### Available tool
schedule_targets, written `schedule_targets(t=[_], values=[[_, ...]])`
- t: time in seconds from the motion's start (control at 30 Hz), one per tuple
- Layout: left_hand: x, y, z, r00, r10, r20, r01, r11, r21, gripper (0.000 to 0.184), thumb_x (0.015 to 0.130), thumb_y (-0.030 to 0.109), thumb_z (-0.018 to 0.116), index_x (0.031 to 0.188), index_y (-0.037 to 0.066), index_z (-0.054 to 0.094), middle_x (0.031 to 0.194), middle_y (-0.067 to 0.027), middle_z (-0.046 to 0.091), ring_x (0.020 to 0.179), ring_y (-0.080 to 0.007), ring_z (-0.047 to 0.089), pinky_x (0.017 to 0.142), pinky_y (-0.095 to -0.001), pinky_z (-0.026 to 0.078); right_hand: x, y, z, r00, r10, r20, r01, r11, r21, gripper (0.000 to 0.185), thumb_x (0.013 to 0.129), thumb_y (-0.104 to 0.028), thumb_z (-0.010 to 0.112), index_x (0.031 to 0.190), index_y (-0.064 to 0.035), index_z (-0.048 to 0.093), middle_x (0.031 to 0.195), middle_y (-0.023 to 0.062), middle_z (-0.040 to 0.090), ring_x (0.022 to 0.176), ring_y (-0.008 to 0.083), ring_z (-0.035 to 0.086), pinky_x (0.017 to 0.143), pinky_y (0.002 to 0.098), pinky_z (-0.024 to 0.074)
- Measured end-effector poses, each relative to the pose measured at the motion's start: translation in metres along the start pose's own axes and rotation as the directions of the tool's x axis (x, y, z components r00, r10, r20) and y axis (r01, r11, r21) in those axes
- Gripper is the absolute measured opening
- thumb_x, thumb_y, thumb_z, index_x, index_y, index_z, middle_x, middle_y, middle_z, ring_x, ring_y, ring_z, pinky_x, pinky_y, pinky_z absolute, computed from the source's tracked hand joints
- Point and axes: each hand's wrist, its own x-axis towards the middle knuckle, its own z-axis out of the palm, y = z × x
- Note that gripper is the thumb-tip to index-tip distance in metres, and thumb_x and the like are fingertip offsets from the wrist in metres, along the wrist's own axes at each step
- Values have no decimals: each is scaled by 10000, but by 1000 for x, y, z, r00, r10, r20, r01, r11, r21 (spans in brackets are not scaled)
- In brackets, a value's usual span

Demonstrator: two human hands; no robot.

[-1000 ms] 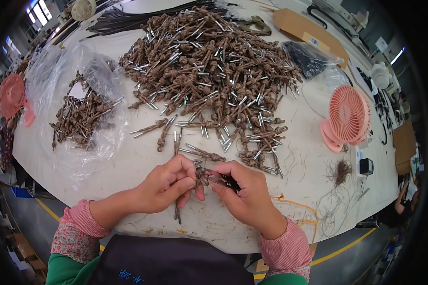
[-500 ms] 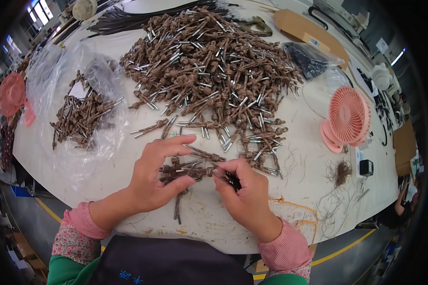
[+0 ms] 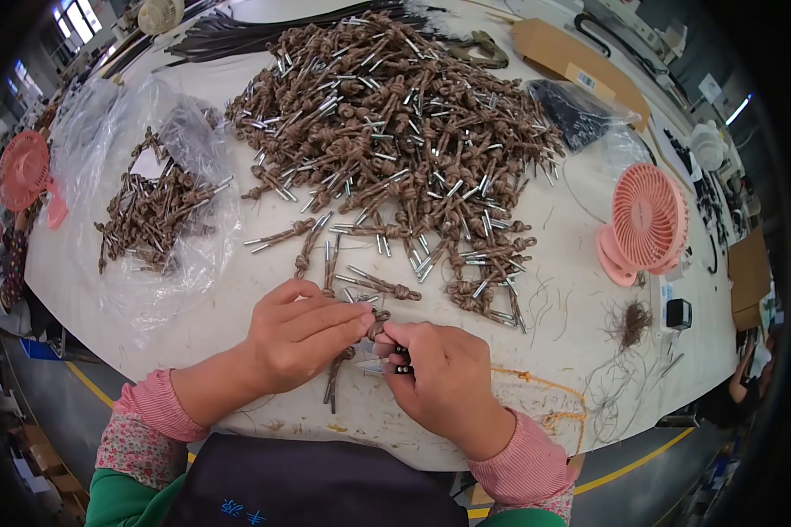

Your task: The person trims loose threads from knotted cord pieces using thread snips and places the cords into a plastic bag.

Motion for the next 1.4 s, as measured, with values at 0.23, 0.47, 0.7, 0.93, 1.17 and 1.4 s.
schedule_targets(t=[0.23, 0.47, 0.7, 0.93, 1.17, 1.4], values=[[-2, -2, -1, 998, 33, 60, -32, 999, -17, 233, 673, 57, 664, 905, 34, 680, 1003, -89, 691, 668, -159, 617, 634, -275, 477, 1, 0, -2, 997, 73, -14, -73, 997, 38, 302, 717, 17, 710, 974, -40, 562, 742, 34, 653, 587, 152, 631, 547, 265, 503], [-4, 2, 7, 987, -110, 119, 132, 972, -196, 219, 749, 45, 663, 941, 43, 559, 1016, -73, 673, 656, -203, 592, 644, -293, 470, -1, 5, -5, 951, 300, 80, -310, 912, 270, 171, 792, -37, 703, 908, -33, 578, 705, 47, 650, 559, 108, 603, 535, 234, 478], [4, 17, -2, 657, -463, 595, 739, 238, -630, 101, 924, 64, 561, 991, 28, 495, 881, -65, 685, 643, -100, 572, 613, -241, 483, 2, 10, -9, 815, 524, 247, -556, 590, 585, 173, 849, -135, 696, 943, -23, 602, 734, 61, 645, 578, 71, 560, 515, 199, 430], [5, 9, -3, 570, -603, 558, 763, 138, -631, 88, 964, 70, 513, 1009, 0, 484, 872, -71, 654, 678, -44, 554, 619, -193, 459, 7, 4, 1, 973, 167, -157, -148, 981, 127, 266, 811, -189, 737, 1032, -73, 644, 799, 43, 621, 626, 125, 578, 511, 250, 441], [2, 12, 4, 584, -664, 467, 713, 145, -686, 91, 947, 68, 543, 966, -13, 507, 816, -66, 671, 640, -49, 566, 559, -200, 460, 5, 10, 2, 953, -283, -111, 184, 828, -529, 299, 740, -148, 739, 1028, -107, 672, 759, -1, 570, 555, 127, 487, 485, 268, 364], [5, 15, 0, 576, -643, 504, 729, 127, -672, 71, 959, 56, 519, 984, -7, 497, 827, -44, 615, 680, -55, 583, 610, -194, 476, 6, 4, 0, 938, -342, -57, 228, 731, -643, 234, 759, -113, 678, 993, -114, 689, 739, -6, 541, 533, 100, 447, 467, 259, 309]])
